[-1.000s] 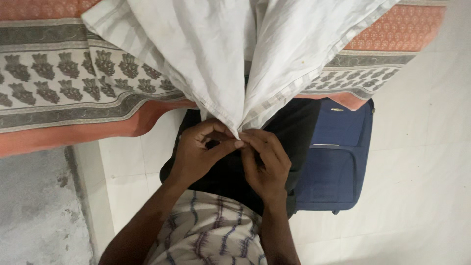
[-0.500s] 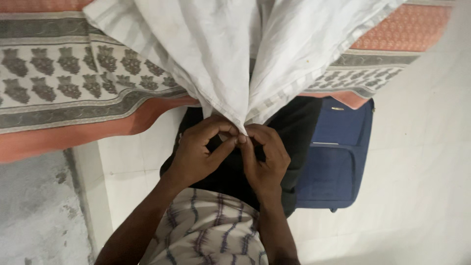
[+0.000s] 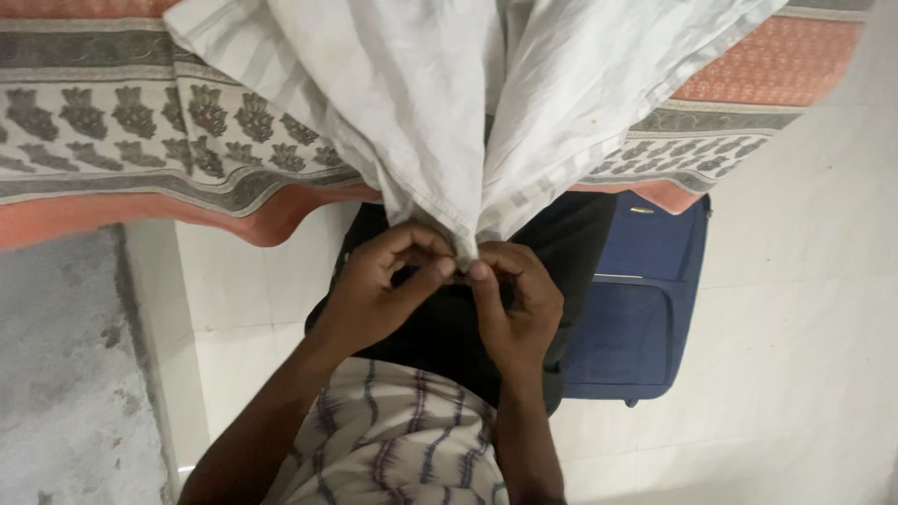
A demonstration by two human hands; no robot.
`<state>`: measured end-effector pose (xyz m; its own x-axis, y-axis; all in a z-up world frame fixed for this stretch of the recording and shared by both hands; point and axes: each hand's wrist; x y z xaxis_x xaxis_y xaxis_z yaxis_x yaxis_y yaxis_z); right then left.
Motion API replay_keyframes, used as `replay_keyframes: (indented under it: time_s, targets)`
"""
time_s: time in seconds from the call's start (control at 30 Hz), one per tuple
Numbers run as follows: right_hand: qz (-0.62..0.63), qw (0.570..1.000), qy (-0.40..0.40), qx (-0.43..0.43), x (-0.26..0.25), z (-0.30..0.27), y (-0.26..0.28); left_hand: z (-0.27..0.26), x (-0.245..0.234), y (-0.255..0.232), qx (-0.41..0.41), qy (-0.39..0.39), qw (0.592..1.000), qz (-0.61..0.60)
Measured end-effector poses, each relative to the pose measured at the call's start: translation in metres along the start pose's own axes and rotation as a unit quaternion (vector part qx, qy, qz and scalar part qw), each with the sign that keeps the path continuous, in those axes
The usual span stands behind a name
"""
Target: The person picks up a white shirt from a pile on a bed, spreads it out, and folds it into a square. Then the person picks up a second white shirt, unfolds it to see the collar, and begins to button it by hand at the neck.
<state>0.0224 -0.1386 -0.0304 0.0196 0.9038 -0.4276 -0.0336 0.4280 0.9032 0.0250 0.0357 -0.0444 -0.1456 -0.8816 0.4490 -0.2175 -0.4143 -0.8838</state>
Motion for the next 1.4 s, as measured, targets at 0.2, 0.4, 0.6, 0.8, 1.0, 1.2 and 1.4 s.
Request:
replay_keyframes:
  time_s: [0.2,0.4,0.6,0.8,1.0,1.2,1.4]
  targets:
    - [0.196,0.964,-0.061,0.167,-0.004,0.028,-0.007,0.006,-0.002,0.0,-0.102,-0.133,0.973,-0.161]
    - [0.458,0.837,-0.061,0.293,0.003,0.053,-0.015,0.013,0.004,-0.007,-0.03,-0.196,0.936,-0.291]
    - [0.509,0.818,-0.072,0.258,-0.003,0.054,-0.017,0.01,0.012,-0.014,0.068,-0.237,0.92,-0.304]
    - [0.434,0.879,-0.124,0.15,-0.016,0.043,0.022,-0.002,0.03,-0.03,0.25,-0.245,0.937,-0.006]
    - [0.32,0.928,-0.185,0.042,-0.021,0.032,0.033,-0.001,0.047,-0.047,0.318,-0.197,0.921,0.104]
    - [0.143,0.964,-0.223,0.007,-0.014,0.017,0.035,0.004,0.052,-0.038,0.287,-0.12,0.943,0.118]
    - [0.038,0.979,-0.196,-0.04,0.003,0.006,0.036,0.002,0.059,-0.025,0.256,-0.138,0.945,0.149]
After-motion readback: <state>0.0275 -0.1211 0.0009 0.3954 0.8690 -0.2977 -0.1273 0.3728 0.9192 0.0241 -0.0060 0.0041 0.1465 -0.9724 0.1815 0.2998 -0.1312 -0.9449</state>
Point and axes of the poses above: each hand's wrist, its own z-axis towards the middle knuckle, its own x-axis out of the palm, y = z × x, and after that the axes turned 9 degrees about -z, right-handed
